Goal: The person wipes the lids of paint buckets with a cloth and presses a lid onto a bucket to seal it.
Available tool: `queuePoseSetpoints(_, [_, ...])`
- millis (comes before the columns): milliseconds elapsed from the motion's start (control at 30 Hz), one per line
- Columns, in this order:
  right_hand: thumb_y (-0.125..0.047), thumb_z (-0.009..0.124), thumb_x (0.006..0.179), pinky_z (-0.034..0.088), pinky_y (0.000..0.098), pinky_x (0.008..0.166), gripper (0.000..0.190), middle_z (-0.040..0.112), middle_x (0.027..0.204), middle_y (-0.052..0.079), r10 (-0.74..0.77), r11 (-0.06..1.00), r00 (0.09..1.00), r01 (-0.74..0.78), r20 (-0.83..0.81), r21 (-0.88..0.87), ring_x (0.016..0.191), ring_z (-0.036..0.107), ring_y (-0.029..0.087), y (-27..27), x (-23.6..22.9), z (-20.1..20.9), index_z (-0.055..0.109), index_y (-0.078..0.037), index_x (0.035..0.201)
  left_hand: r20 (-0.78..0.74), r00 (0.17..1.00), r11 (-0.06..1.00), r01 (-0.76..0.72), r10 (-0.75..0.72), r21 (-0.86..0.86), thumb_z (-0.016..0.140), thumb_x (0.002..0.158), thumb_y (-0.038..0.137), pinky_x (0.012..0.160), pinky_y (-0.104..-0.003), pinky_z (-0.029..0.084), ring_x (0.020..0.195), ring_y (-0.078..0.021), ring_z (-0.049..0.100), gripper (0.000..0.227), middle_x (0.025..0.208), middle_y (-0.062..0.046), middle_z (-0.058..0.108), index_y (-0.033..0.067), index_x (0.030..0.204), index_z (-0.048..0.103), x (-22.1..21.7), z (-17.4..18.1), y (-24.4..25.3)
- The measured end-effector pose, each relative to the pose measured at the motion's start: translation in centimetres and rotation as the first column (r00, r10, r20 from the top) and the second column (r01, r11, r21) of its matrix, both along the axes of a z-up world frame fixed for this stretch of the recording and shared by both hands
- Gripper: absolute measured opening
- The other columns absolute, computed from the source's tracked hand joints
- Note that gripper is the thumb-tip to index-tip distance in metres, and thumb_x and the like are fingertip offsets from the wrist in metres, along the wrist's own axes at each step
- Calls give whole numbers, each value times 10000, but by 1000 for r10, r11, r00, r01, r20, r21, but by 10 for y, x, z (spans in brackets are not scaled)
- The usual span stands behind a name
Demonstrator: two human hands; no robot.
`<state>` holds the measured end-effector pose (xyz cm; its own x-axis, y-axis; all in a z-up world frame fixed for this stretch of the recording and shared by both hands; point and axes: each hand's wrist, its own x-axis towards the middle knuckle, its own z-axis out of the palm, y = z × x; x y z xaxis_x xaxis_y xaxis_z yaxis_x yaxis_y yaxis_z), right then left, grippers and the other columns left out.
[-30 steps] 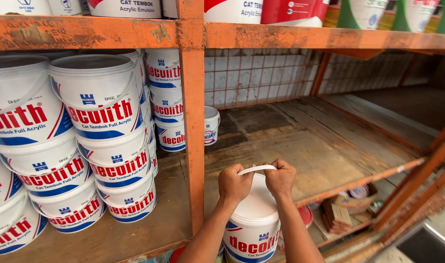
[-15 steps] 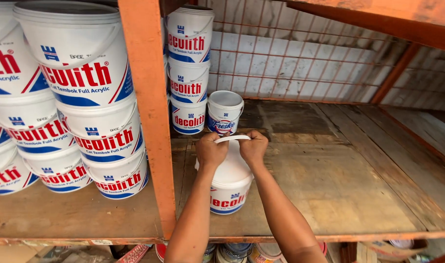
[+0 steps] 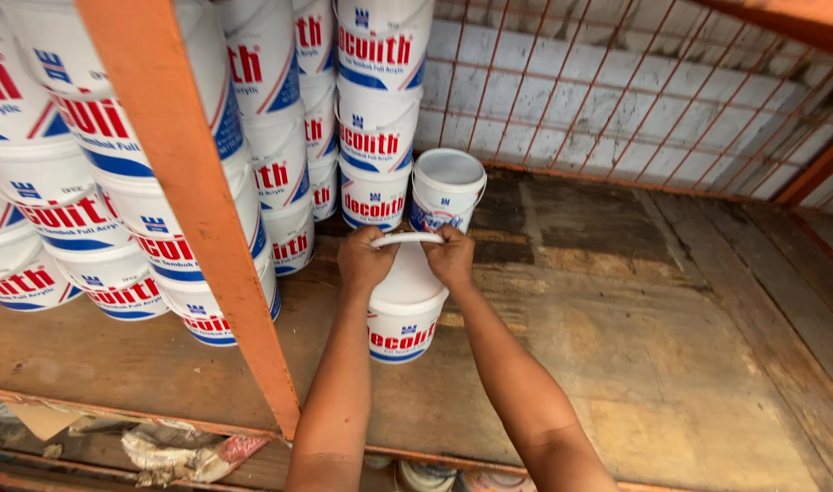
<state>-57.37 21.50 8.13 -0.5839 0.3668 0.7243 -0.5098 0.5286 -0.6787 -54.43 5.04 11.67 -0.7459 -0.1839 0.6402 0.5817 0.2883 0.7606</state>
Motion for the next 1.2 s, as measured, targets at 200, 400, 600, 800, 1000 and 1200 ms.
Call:
queuePoseSetpoints(200, [-269, 579, 588, 358, 396, 925, 412, 600, 1100, 143, 527, 850, 848, -527, 62, -7, 1062, 508, 269, 22, 69, 6, 698, -53, 919, -196, 909, 887, 407, -369, 217, 605, 744, 251, 668, -333, 421, 646, -231, 535, 231, 615, -99, 531, 43, 642, 598, 23, -39, -26])
queuePoseSetpoints(400, [-390, 445, 825, 149, 522, 1062, 645, 234, 1387, 327, 293, 956, 926, -286, 241, -63, 1282, 179, 480, 8, 79, -37, 376, -8, 1340, -219, 965, 987, -125, 144, 96, 647, 781, 261, 752, -328, 386, 823, -227, 534, 119, 854, -36, 550, 143, 783, 663, 45, -58, -16])
queuePoseSetpoints(600, [-450, 450, 847, 59, 490, 1098, 829, 109, 1410, 340, 261, 957, 855, -168, 448, -237, 1323, 105, 447, -22, 108, -6, 62, 18, 1410, 365, 929, 989, -3, -52, 150, 495, 894, 322, 1032, -550, 175, 1234, -505, 277, 659, 1309, -372, 294, -75, 1352, 235, 77, -40, -9])
queuePoseSetpoints(800, [-566, 394, 849, 63, 468, 1101, 840, 154, 1416, 308, 217, 942, 865, -64, 452, -328, 1328, 119, 427, -24, 103, -33, 102, -24, 1421, 416, 903, 979, -171, 109, 115, 483, 886, 417, 1064, -487, 146, 1305, -401, 240, 672, 1397, -270, 261, 9, 1376, 271, 57, -58, 7])
queuePoseSetpoints(1000, [-546, 341, 830, -89, 467, 1064, 840, 15, 1464, 248, -174, 981, 963, 188, 208, -50, 1339, -43, 404, -25, 102, -42, 44, -43, 1434, -63, 943, 945, -325, 326, 27, 454, 807, 555, 1032, -521, -118, 1338, -388, -78, 932, 1461, -262, -44, -4, 1430, 45, 62, -84, 16])
queuePoseSetpoints(1200, [-579, 387, 779, -81, 493, 1055, 930, -36, 1451, 280, -67, 993, 995, 74, 79, -89, 1319, -73, 442, -29, 78, -91, 12, -45, 1441, -259, 870, 894, -446, 421, -44, 338, 834, 640, 1001, -564, -104, 1320, -455, -49, 928, 1439, -317, -2, -22, 1416, 49, 51, -111, 27])
